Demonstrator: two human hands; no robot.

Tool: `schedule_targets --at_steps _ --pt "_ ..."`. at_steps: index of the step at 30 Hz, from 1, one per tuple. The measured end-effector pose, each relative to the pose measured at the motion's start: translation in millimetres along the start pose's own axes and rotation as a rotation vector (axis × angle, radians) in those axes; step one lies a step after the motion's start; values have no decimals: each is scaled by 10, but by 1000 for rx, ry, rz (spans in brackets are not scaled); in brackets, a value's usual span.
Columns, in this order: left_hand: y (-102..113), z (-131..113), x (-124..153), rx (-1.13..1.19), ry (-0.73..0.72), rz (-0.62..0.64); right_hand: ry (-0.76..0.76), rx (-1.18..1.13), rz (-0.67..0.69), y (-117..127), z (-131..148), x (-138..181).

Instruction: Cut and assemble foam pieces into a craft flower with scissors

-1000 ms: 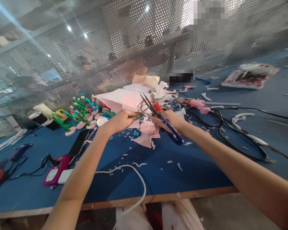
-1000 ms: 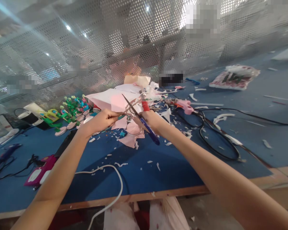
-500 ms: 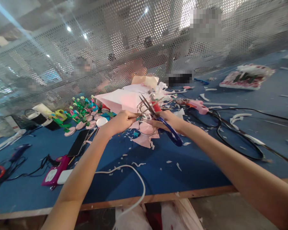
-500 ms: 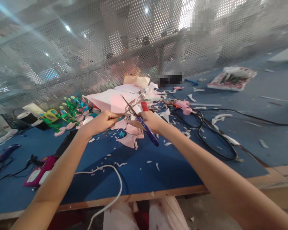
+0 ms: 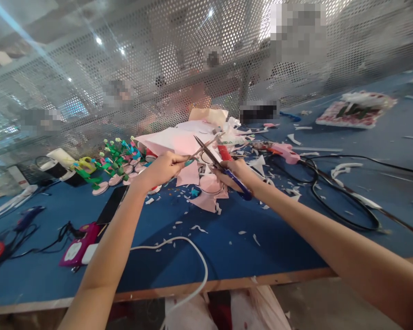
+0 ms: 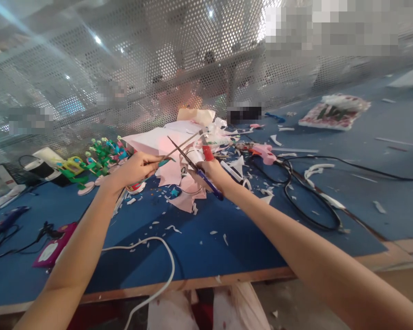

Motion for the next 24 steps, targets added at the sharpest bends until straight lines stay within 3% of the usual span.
schedule_targets --at_steps 5,9,18,21,24 --pt "-219 -84 -5 27 -7 74 82 -75 164 43 28 23" --pt "-306 -126 0 43 -23 105 38 -107 240 85 21 35" --pt "-21 -20 10 -24 -11 37 -1 -48 59 36 77 37" --pt "-44 -25 15 -9 -6 37 -32 -77 37 58 64 41" --pt "-163 -51 17 11 3 79 8 -129 116 53 56 40"
Point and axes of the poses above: each hand's wrist, its own x-axis away from the middle knuckle, its own y-axis out of the back of the hand, z = x × y, the point moved 7 cm from there along -x, towards the middle knuckle, and after that the axes turned 8 degrees about -z, right-handed, at the moved point
